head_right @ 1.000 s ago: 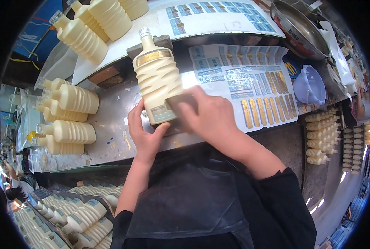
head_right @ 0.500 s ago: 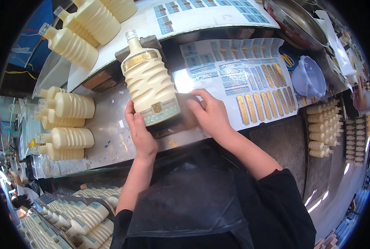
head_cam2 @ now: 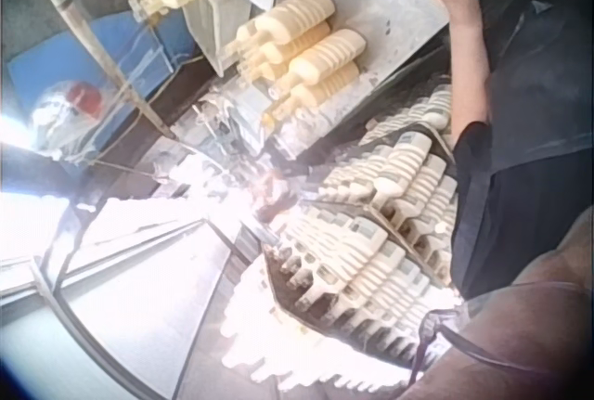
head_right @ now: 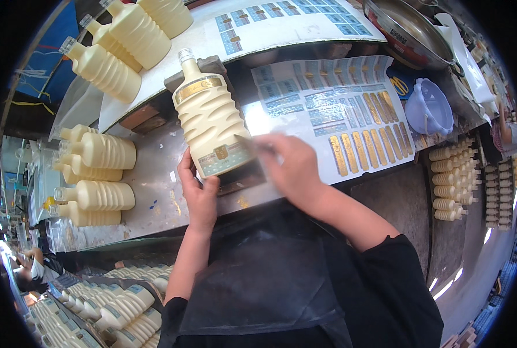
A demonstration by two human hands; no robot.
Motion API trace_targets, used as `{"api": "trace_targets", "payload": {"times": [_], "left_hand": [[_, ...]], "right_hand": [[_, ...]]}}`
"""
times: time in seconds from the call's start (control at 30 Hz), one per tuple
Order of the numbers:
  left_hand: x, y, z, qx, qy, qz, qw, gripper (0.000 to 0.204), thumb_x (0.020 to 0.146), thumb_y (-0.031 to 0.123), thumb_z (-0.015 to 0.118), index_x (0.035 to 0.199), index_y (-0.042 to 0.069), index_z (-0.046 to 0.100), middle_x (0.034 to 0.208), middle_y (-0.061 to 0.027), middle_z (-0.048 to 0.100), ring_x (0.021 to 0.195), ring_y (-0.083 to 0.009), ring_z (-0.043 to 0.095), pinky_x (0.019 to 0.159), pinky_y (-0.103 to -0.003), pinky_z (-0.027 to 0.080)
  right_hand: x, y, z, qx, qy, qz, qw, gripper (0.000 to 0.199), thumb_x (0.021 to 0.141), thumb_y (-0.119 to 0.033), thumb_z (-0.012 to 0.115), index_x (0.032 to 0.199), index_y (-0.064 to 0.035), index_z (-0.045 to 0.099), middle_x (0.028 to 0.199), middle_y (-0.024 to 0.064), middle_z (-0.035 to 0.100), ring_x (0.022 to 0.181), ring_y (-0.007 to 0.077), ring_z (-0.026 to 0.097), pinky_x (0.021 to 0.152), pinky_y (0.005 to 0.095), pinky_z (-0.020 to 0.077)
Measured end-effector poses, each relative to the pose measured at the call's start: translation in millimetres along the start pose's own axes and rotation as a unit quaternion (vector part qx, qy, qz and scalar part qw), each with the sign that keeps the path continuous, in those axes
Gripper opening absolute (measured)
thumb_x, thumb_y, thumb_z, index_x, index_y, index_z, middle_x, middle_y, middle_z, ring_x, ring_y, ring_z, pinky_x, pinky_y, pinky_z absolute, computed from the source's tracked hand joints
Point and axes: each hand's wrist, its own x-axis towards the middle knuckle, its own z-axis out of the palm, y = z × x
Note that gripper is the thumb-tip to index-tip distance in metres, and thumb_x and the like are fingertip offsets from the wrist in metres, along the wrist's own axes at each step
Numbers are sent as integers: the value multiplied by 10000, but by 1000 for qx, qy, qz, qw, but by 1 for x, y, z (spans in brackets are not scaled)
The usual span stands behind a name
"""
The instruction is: The person applies rectangular labels to the neck and body of cream-colored plastic bottles. They peel each label from a sheet, wrap it around the bottle, and smooth it down by hand. Finished bottles are placed on a nearby tray.
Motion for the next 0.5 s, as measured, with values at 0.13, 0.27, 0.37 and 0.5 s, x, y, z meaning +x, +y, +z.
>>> {"api": "trace_targets", "payload": {"times": [0.13, 0.27, 0.37, 0.5], "left_hand": [[5, 9, 2, 153, 44, 27, 987, 759, 786, 126, 838, 1454, 11, 494, 1359, -136, 528, 1257, -281, 526, 1097, -392, 419], [14, 31, 2, 198, 66, 98, 973, 696, 733, 133, 859, 1360, 13, 583, 1241, -131, 605, 1140, -302, 596, 1021, -394, 474], [18, 32, 7, 207, 102, 141, 963, 695, 660, 144, 883, 1296, 23, 630, 1164, -132, 644, 1075, -319, 622, 950, -414, 500], [18, 30, 9, 228, 119, 160, 953, 677, 663, 145, 873, 1290, 37, 643, 1157, -127, 655, 1057, -311, 622, 921, -411, 499]], "right_hand": [[3, -30, -2, -10, -35, -210, 977, 332, 710, 70, 780, 1003, -68, 709, 984, 98, 764, 834, 266, 737, 705, 365, 550], [31, -41, -14, -110, -1, -231, 967, 294, 737, 37, 748, 1019, -45, 727, 954, 74, 758, 858, 242, 748, 711, 341, 543], [25, -57, -8, -69, -88, -298, 948, 278, 767, -12, 719, 1043, -37, 735, 996, 75, 753, 873, 221, 742, 707, 316, 532], [38, -77, -18, -94, -100, -286, 948, 290, 763, -46, 714, 1051, -29, 737, 1035, 91, 744, 898, 212, 730, 717, 315, 529]]}}
